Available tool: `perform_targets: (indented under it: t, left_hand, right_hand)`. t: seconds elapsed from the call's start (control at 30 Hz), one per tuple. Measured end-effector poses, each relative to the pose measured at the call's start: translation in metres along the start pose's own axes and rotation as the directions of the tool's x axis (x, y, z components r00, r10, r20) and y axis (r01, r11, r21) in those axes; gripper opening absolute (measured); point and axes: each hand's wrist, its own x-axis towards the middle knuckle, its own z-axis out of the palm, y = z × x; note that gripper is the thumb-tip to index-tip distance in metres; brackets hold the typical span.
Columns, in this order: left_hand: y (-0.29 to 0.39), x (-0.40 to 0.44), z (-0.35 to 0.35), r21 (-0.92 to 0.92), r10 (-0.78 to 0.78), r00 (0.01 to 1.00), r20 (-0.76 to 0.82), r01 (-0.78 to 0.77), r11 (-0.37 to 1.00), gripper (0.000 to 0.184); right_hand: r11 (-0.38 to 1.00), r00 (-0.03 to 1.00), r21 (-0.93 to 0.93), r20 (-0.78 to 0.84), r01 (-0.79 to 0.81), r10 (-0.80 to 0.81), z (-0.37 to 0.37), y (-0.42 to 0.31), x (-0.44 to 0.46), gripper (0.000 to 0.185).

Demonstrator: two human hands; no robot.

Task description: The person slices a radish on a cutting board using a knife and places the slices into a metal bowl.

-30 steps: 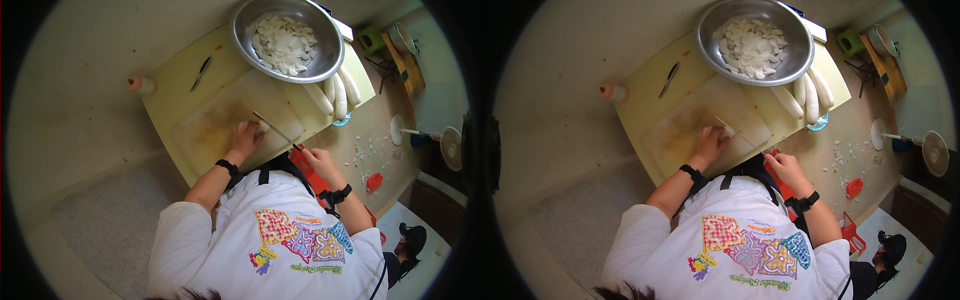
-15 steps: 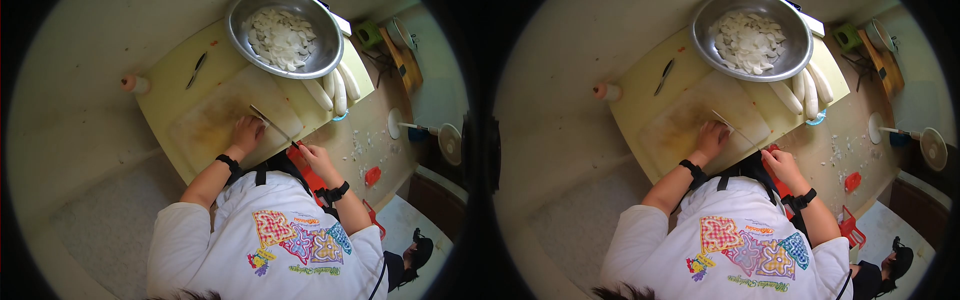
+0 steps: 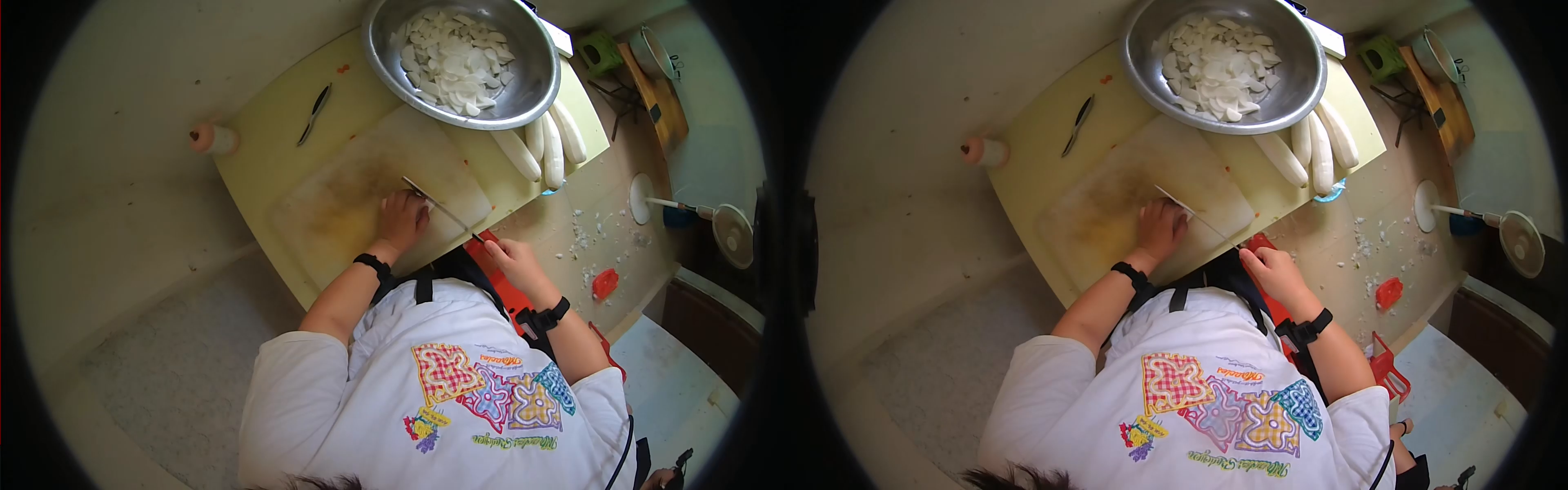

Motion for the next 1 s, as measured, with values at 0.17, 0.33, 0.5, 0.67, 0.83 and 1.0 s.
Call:
perform_targets:
  t: [0.17, 0.33, 0.5, 0.67, 0.83, 1.0]
  left_hand:
    - [-0.001, -0.001, 0.001, -0.014, -0.011, 1.0, 0.007, 0.011, 1.0, 0.026]
    - [0.003, 0.003, -0.004, -0.008, -0.044, 0.999, 0.029, 0.044, 0.999, 0.023]
    - [0.0, -0.001, 0.001, -0.008, -0.058, 0.997, 0.054, 0.059, 0.998, 0.023]
    - [0.002, 0.003, -0.001, 0.021, -0.052, 0.998, 0.044, 0.051, 0.998, 0.023]
    - [0.002, 0.003, -0.001, 0.047, -0.034, 0.999, 0.01, 0.034, 0.998, 0.025]
    - [0.001, 0.001, -0.001, 0.054, -0.053, 0.996, 0.065, 0.05, 0.997, 0.027]
  right_hand:
    - [0.999, 1.0, -0.04, -0.008, -0.009, 0.008, 0.004, -0.008, -0.006, 0.051]
    - [0.997, 1.0, -0.078, -0.019, -0.018, 0.016, 0.009, -0.016, -0.007, 0.053]
    - [0.999, 1.0, -0.035, -0.009, -0.01, 0.01, 0.007, -0.021, -0.003, 0.055]
    - [1.0, 1.0, -0.017, 0.014, -0.013, 0.014, 0.009, -0.024, 0.005, 0.055]
    - [1.0, 0.997, -0.012, 0.072, -0.018, 0.019, 0.005, -0.034, 0.017, 0.058]
    - [0.999, 0.992, 0.021, 0.121, -0.045, 0.042, 0.01, -0.041, 0.034, 0.059]
